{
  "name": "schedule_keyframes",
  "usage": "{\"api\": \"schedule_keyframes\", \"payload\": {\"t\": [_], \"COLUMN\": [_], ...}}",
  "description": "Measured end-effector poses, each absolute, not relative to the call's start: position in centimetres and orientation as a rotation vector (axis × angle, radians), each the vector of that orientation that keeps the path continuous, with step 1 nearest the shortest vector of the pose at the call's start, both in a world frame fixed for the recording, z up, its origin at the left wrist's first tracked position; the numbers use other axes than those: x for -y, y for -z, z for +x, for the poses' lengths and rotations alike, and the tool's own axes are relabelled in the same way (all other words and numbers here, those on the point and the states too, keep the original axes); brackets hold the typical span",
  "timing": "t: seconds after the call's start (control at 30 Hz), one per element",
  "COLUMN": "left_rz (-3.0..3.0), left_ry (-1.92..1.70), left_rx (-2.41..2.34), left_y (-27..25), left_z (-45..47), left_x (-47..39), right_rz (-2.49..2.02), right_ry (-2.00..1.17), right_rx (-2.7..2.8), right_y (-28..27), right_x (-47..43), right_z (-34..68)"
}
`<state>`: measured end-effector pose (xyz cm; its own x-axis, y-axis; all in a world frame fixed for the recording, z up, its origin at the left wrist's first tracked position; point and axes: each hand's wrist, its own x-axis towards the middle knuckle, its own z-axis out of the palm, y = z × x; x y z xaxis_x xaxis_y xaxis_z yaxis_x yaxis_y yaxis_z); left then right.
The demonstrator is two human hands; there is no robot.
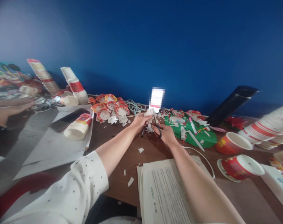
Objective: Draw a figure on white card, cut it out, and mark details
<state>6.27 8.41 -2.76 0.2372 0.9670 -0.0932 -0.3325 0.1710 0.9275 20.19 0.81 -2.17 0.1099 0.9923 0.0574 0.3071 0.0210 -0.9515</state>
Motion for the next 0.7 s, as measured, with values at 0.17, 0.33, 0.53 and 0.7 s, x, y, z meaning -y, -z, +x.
{"api": "schedule_keyframes", "payload": {"t": [0.17, 0.33, 0.53, 0.7], "left_rz": [0.933, 0.916, 0.963, 0.983], "left_ry": [-1.119, -1.133, -1.143, -1.141], "left_rx": [-0.86, -0.843, -0.844, -0.859], "left_y": [2.57, 2.67, 2.85, 2.9], "left_z": [6.24, 6.28, 6.35, 6.44], "left_x": [-8.28, -8.38, -8.35, -8.26], "right_rz": [-1.485, -1.486, -1.46, -1.424], "right_ry": [-0.923, -0.924, -0.921, -0.98], "right_rx": [1.384, 1.38, 1.355, 1.31], "right_y": [1.72, 1.65, 2.03, 2.07], "right_x": [-0.64, -0.53, -0.64, -0.49], "right_z": [20.06, 20.04, 20.07, 19.72]}}
